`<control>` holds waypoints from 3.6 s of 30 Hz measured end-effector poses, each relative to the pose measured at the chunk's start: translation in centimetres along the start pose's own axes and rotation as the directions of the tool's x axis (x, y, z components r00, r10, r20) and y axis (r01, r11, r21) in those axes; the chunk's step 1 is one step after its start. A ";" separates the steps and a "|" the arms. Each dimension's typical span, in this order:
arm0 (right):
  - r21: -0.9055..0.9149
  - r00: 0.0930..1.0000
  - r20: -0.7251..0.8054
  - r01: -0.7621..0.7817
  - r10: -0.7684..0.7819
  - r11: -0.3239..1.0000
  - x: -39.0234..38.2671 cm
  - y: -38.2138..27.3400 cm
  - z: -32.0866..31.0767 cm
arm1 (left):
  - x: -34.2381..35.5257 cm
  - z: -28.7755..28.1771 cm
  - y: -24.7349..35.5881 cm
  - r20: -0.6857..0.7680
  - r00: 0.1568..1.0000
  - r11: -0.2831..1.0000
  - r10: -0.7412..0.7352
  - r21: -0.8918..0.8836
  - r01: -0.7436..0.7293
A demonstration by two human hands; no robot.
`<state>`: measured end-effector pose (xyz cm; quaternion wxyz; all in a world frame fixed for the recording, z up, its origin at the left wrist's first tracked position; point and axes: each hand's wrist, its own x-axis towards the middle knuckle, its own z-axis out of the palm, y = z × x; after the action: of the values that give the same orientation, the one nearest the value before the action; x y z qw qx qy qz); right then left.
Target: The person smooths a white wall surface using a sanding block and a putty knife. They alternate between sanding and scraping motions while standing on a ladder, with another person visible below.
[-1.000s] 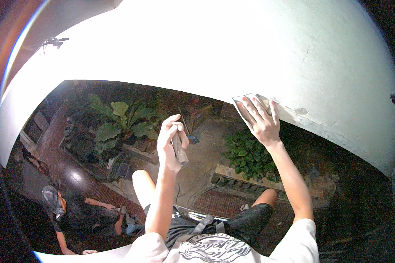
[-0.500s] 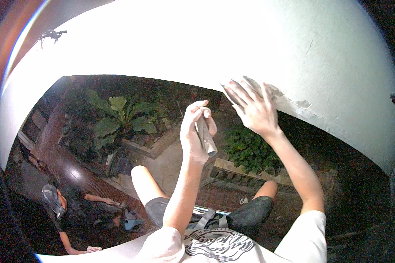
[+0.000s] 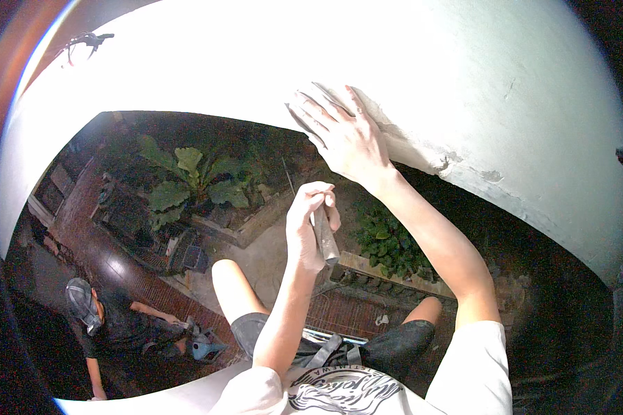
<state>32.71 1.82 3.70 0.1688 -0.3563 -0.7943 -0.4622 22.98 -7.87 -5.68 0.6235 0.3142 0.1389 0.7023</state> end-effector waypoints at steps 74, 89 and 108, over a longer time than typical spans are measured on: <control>0.075 0.956 -0.292 0.022 0.001 0.997 19.8 1.2 10.1 | -1.7 -8.3 -2.9 -0.397 0.897 0.930 -0.197 -0.365 0.043; 0.235 0.979 0.092 0.158 -0.184 0.959 15.4 -3.7 9.8 | -1.5 -9.4 -3.3 -0.379 0.889 0.920 -0.258 -0.377 0.106; 0.262 0.966 0.217 0.084 -0.143 0.961 11.9 -2.0 5.6 | -1.4 -7.6 -2.6 -0.406 0.896 0.945 -0.181 -0.325 0.044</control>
<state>23.39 10.87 6.73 0.0907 -0.3376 -0.8799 -0.3218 20.37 -7.20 -13.37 0.6587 0.0417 0.1800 0.7294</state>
